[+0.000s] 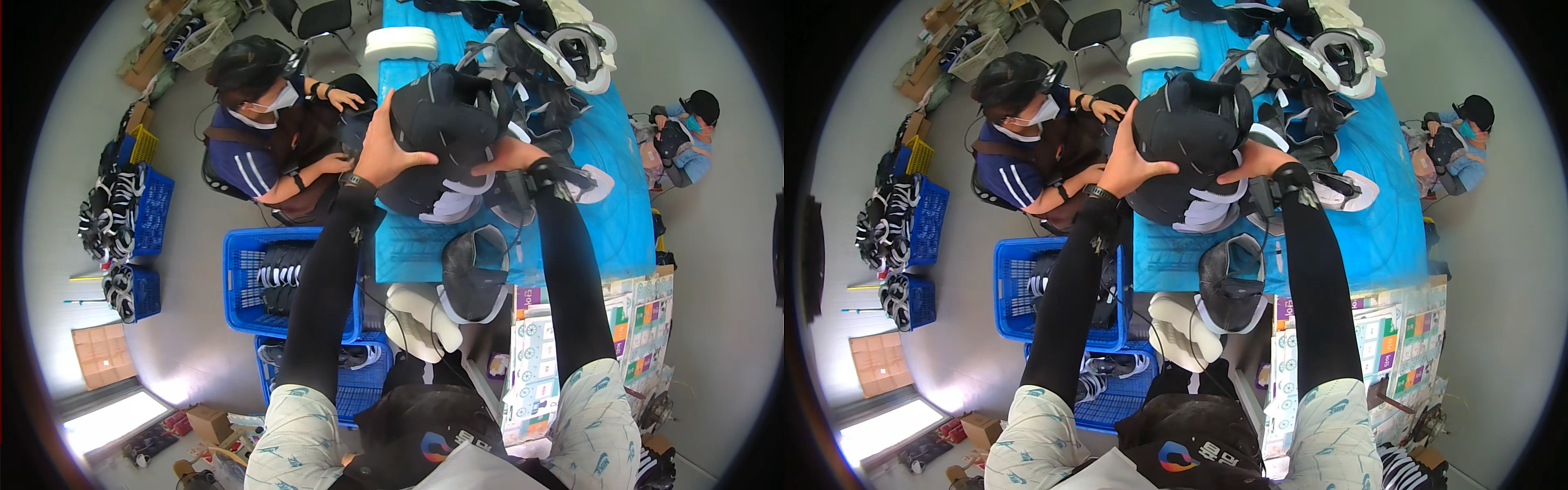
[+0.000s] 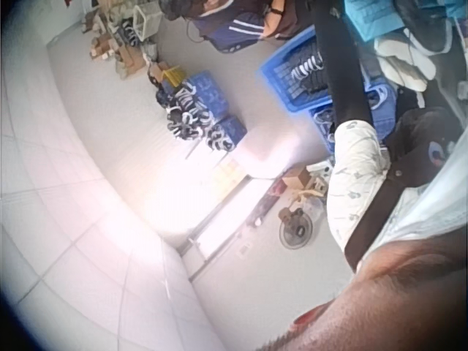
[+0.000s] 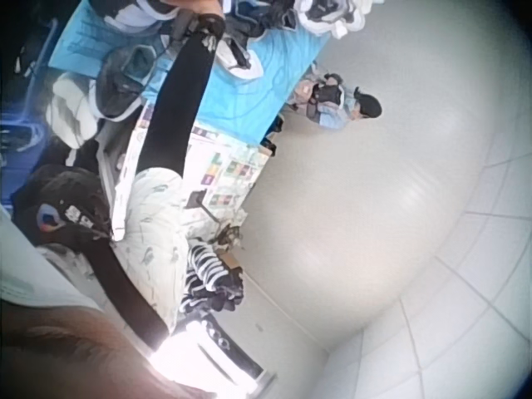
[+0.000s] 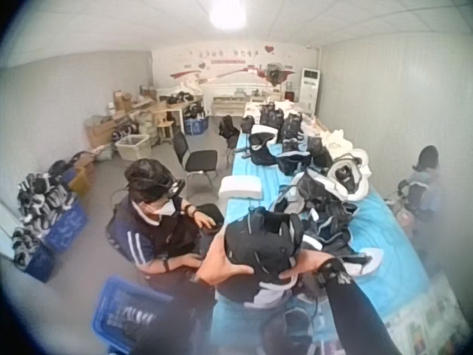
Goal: Stitching together various components of a shoe upper using manual hand-tools and a workspace.
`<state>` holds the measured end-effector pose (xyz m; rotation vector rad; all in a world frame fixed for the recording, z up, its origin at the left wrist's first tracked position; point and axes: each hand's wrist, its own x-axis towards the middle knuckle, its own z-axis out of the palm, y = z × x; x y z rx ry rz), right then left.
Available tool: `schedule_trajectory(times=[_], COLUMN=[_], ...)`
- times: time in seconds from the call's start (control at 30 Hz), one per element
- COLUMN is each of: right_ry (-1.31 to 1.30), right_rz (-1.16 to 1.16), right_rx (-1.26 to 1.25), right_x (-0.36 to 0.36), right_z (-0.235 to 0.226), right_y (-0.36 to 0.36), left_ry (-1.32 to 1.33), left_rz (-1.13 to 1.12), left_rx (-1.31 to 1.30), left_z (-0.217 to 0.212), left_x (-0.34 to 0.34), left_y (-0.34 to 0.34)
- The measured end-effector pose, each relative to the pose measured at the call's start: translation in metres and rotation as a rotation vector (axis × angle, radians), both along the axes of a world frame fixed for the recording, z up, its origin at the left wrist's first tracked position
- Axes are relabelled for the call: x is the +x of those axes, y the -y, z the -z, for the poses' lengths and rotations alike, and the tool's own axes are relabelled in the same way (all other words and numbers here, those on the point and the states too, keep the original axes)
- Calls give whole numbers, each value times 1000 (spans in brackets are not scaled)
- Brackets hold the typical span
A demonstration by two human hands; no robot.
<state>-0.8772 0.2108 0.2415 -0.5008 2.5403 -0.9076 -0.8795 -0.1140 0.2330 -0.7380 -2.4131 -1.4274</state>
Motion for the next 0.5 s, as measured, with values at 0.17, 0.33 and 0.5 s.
schedule_trajectory(times=[0.17,0.33,0.5], right_ry=[-402,-737,-790], right_rz=[134,101,125], right_rx=[-153,-105,0], right_x=[26,46,60], right_z=[-75,-128,-142], right_y=[23,81,122], left_ry=[101,128,161], left_rz=[52,33,14], left_rx=[116,117,124], left_z=[11,22,19], left_x=[-4,-4,13], left_y=[42,61,73])
